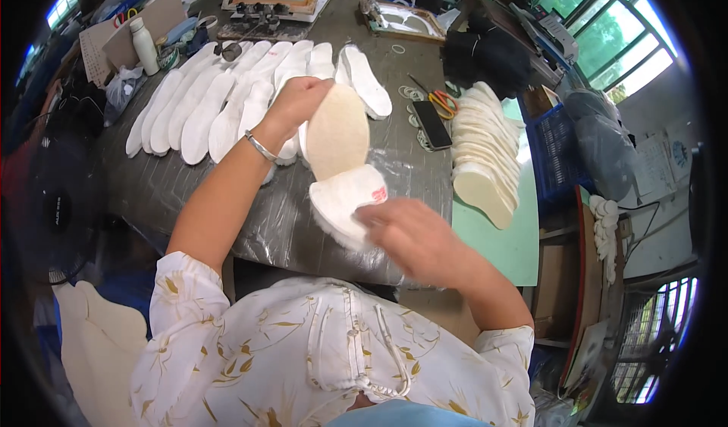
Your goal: Inspecting, stacking, and bagging shoe insole components in a manufacturing facility.
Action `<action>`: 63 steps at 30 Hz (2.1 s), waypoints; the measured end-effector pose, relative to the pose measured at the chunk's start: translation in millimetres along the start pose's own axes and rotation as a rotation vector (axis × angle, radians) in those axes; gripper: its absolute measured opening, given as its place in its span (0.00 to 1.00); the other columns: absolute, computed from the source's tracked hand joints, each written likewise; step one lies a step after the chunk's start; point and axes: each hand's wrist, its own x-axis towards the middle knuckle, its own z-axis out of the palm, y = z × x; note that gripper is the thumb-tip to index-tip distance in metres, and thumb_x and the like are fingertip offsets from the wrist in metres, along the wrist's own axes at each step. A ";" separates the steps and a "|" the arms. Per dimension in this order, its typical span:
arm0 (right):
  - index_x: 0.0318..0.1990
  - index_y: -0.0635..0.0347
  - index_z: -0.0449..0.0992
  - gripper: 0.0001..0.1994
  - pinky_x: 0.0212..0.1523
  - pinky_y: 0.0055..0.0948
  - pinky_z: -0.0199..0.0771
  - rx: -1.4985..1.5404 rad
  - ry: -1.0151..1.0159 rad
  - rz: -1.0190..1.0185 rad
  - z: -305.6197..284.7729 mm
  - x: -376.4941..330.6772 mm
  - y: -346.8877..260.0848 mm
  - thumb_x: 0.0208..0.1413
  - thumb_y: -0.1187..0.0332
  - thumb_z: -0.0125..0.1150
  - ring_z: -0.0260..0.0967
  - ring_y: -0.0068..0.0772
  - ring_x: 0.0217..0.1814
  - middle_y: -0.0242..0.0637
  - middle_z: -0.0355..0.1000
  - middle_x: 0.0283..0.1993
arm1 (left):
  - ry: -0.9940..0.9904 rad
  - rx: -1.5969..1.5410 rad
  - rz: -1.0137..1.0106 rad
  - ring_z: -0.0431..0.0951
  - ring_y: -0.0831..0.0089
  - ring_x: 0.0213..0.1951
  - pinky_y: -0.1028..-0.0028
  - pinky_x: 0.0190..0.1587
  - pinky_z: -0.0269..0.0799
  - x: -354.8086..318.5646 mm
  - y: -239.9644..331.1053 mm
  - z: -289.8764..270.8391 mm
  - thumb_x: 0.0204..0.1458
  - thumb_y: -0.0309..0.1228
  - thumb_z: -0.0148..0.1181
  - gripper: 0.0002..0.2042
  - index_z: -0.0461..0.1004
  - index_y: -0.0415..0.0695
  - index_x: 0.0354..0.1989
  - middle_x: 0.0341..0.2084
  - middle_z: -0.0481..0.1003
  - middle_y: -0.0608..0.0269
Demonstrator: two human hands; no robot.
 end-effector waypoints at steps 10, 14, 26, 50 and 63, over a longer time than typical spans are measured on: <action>0.44 0.63 0.71 0.12 0.40 0.30 0.75 0.225 0.231 0.346 -3.1 6.8 41.5 0.53 0.86 0.55 0.76 0.38 0.40 0.42 0.76 0.43 | -0.687 -0.536 -0.059 0.75 0.71 0.52 0.70 0.54 0.72 -44.5 -33.6 38.8 0.58 0.64 0.43 0.39 0.67 0.37 0.59 0.52 0.73 0.55; 0.44 0.66 0.69 0.10 0.44 0.28 0.76 0.290 0.282 0.375 1.7 -5.5 45.3 0.55 0.86 0.53 0.76 0.35 0.42 0.41 0.77 0.45 | -1.002 -0.598 -0.171 0.59 0.68 0.67 0.65 0.67 0.55 -61.3 -88.2 45.1 0.42 0.78 0.39 0.58 0.47 0.41 0.72 0.68 0.57 0.56; 0.55 0.67 0.71 0.22 0.49 0.28 0.72 0.269 0.055 0.522 -41.1 -20.3 37.8 0.49 0.79 0.58 0.75 0.33 0.44 0.41 0.77 0.41 | -1.065 -0.444 0.000 0.68 0.73 0.56 0.70 0.57 0.66 -81.1 -92.0 65.0 0.31 0.80 0.51 0.63 0.54 0.37 0.68 0.57 0.68 0.57; 0.38 0.63 0.80 0.14 0.41 0.28 0.78 0.040 0.210 0.495 -31.7 -26.4 35.2 0.42 0.86 0.63 0.79 0.36 0.42 0.48 0.74 0.54 | -1.036 -0.226 0.022 0.71 0.78 0.39 0.79 0.39 0.66 -91.3 -56.3 62.1 0.33 0.85 0.30 0.63 0.63 0.39 0.65 0.39 0.73 0.64; 0.39 0.66 0.80 0.08 0.46 0.25 0.75 0.098 0.367 0.677 -36.3 -50.4 41.0 0.50 0.80 0.64 0.75 0.31 0.45 0.48 0.76 0.49 | -1.004 -0.159 0.167 0.69 0.73 0.54 0.70 0.57 0.65 -110.9 -61.1 54.9 0.52 0.28 0.64 0.40 0.48 0.45 0.72 0.56 0.70 0.59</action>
